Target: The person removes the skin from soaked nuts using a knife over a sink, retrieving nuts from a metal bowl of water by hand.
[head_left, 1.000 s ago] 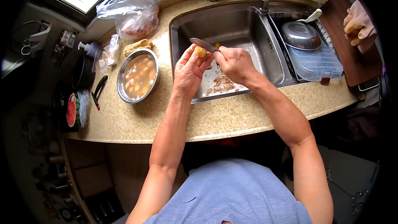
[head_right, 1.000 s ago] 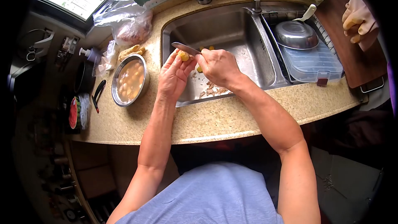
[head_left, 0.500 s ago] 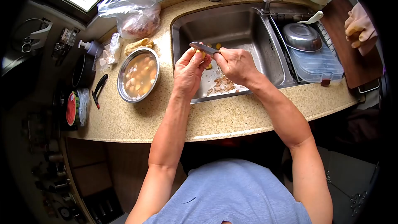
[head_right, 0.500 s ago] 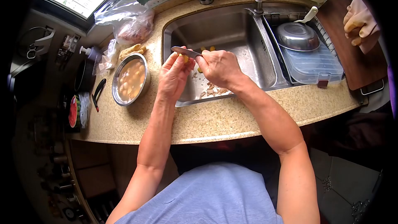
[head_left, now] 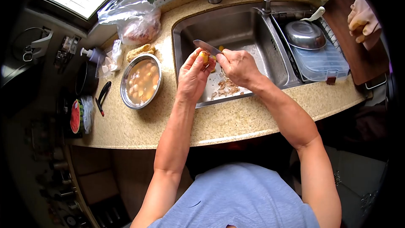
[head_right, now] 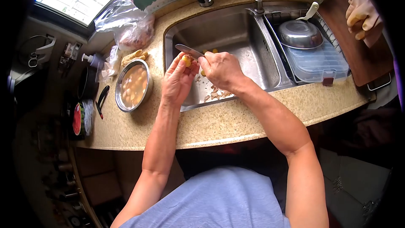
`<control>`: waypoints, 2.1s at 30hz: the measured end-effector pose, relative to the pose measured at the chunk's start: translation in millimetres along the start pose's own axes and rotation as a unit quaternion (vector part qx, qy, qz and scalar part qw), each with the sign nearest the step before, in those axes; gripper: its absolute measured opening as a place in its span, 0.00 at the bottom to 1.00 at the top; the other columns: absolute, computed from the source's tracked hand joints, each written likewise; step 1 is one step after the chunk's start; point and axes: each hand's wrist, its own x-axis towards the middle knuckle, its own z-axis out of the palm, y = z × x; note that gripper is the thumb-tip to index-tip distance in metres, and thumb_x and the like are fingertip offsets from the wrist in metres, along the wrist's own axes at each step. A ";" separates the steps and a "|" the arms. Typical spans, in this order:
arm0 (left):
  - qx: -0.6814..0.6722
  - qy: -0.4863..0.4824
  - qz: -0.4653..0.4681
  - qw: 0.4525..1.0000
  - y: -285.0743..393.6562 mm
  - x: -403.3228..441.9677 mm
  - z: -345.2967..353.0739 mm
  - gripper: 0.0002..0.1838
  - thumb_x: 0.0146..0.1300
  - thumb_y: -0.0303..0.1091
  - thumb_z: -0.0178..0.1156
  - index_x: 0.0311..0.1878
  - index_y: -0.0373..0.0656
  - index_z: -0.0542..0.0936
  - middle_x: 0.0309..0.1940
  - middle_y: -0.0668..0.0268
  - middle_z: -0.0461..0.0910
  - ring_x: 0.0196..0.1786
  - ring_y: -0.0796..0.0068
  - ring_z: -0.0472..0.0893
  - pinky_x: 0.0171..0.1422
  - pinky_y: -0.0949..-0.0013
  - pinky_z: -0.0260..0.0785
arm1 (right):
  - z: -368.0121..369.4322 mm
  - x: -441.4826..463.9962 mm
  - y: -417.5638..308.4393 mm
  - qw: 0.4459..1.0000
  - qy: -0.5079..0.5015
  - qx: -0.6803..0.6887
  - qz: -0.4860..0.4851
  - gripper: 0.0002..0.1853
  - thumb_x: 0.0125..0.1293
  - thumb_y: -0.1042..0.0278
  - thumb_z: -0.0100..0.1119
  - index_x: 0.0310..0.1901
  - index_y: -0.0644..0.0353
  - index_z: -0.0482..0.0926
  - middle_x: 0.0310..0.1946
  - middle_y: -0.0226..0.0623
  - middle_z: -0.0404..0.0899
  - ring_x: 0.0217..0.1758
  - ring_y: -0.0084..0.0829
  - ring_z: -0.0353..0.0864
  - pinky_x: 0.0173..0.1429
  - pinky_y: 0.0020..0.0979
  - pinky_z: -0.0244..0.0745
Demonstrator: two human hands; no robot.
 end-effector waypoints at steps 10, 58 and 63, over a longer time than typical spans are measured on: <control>-0.019 0.008 -0.014 1.000 0.5 0.7 3.3 0.12 0.74 0.30 0.59 0.58 0.44 0.79 0.51 0.62 0.84 0.53 0.70 0.82 0.65 0.59 0.75 | 1.1 -0.6 -2.4 1.000 0.009 0.001 -0.018 0.16 0.72 0.58 0.52 0.29 0.58 0.78 0.23 0.47 0.82 0.29 0.50 0.84 0.35 0.48 0.79; -0.051 0.042 -0.017 0.998 -4.6 0.7 1.0 0.12 0.76 0.30 0.55 0.60 0.43 0.76 0.54 0.61 0.82 0.55 0.67 0.82 0.64 0.60 0.76 | 12.0 -3.0 -0.3 0.999 -0.025 0.014 0.034 0.20 0.74 0.54 0.51 0.32 0.61 0.80 0.25 0.50 0.83 0.31 0.53 0.85 0.37 0.49 0.79; -0.068 0.046 -0.019 0.996 -4.0 0.9 1.4 0.12 0.76 0.30 0.54 0.60 0.44 0.75 0.55 0.60 0.81 0.58 0.65 0.81 0.65 0.60 0.76 | 11.2 -2.0 1.1 0.997 -0.024 0.030 0.066 0.19 0.74 0.54 0.52 0.32 0.60 0.80 0.25 0.50 0.83 0.31 0.53 0.84 0.37 0.50 0.79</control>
